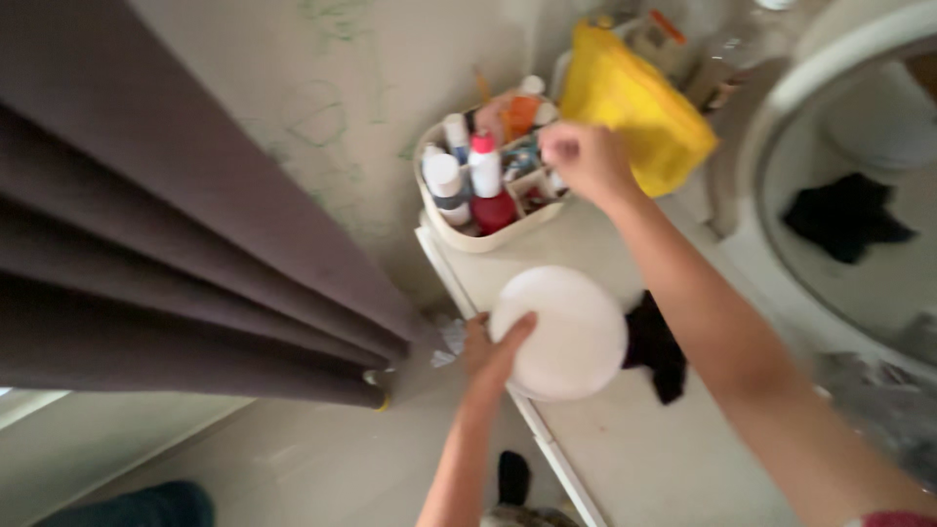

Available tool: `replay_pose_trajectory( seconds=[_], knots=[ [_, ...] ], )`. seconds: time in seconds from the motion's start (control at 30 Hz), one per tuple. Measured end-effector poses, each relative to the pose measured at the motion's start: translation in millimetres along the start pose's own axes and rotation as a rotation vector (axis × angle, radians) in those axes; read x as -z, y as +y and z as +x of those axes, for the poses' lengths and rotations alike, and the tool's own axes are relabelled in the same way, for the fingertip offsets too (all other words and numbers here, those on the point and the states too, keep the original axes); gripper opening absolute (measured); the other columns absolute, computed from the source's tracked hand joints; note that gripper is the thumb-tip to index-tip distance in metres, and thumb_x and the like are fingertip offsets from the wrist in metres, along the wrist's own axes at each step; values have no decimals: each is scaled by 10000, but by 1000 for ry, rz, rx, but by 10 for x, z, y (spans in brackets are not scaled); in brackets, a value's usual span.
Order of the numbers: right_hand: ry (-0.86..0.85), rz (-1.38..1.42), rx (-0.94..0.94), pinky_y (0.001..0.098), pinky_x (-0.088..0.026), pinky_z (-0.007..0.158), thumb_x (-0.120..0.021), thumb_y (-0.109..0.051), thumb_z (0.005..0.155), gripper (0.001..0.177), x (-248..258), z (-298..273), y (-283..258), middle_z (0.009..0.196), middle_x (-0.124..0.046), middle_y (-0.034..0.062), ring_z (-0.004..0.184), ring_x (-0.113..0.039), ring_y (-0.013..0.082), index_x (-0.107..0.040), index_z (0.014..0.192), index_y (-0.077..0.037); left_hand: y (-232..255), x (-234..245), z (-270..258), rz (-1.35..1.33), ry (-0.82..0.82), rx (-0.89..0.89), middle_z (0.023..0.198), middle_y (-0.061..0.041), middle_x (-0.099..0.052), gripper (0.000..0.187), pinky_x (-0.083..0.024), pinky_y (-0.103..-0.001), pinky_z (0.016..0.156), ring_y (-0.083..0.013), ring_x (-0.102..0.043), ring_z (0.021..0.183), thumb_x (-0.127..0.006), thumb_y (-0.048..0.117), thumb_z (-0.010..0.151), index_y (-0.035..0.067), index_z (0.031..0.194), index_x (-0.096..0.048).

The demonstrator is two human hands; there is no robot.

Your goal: The person organizes items on a cluttered vanity, placing bottles and tubes into a rotating organizer. They then use a black cloth to wipe the white countertop and a round white device, moving items aside to reach different areas.

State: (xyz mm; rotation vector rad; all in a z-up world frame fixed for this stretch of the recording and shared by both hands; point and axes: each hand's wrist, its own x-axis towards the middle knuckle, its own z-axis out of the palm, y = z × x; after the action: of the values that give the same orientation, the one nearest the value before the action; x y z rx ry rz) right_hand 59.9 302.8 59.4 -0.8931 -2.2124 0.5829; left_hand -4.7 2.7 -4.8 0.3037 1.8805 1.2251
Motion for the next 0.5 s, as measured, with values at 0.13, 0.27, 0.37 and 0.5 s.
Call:
replay_pose_trajectory(
  seconds=[0.13, 0.27, 0.37, 0.5],
  knots=[
    [-331, 49, -270, 345, -581, 770, -767, -257, 879, 209, 711, -1269, 122, 905, -806, 93, 820, -766, 208, -783, 1006, -92, -64, 25, -8, -43, -27, -55, 1231, -229, -659, 1019, -570, -369, 897, -293, -706, 1073, -878, 511, 642, -42, 1385, -452],
    [-539, -192, -295, 519, -320, 1116, -773, -270, 794, 430, 832, -2426, 172, 1475, -560, 87, 1401, -432, 348, -762, 1222, -228, -26, 7, -15, -114, -61, 0, 1242, -193, -653, 990, -549, -356, 885, -274, -675, 1085, -872, 494, 648, 12, 1404, -453],
    [-436, -364, -363, 667, -111, 1129, -777, -283, 824, 591, 638, -2959, 185, 1643, -363, 58, 1543, -180, 397, -674, 1406, -270, 87, 20, -60, -170, -70, 32, 1207, -201, -664, 964, -561, -362, 859, -277, -687, 1048, -873, 459, 631, 34, 1394, -465],
    [-88, -340, -221, 650, -219, 1214, -667, -233, 945, 408, 441, -2932, 455, 1659, -392, 122, 1560, -268, 406, -681, 1351, -268, 311, 60, -59, -69, -24, 41, 1177, -187, -676, 896, -559, -366, 852, -276, -698, 1015, -873, 426, 629, 46, 1362, -526]
  ],
)
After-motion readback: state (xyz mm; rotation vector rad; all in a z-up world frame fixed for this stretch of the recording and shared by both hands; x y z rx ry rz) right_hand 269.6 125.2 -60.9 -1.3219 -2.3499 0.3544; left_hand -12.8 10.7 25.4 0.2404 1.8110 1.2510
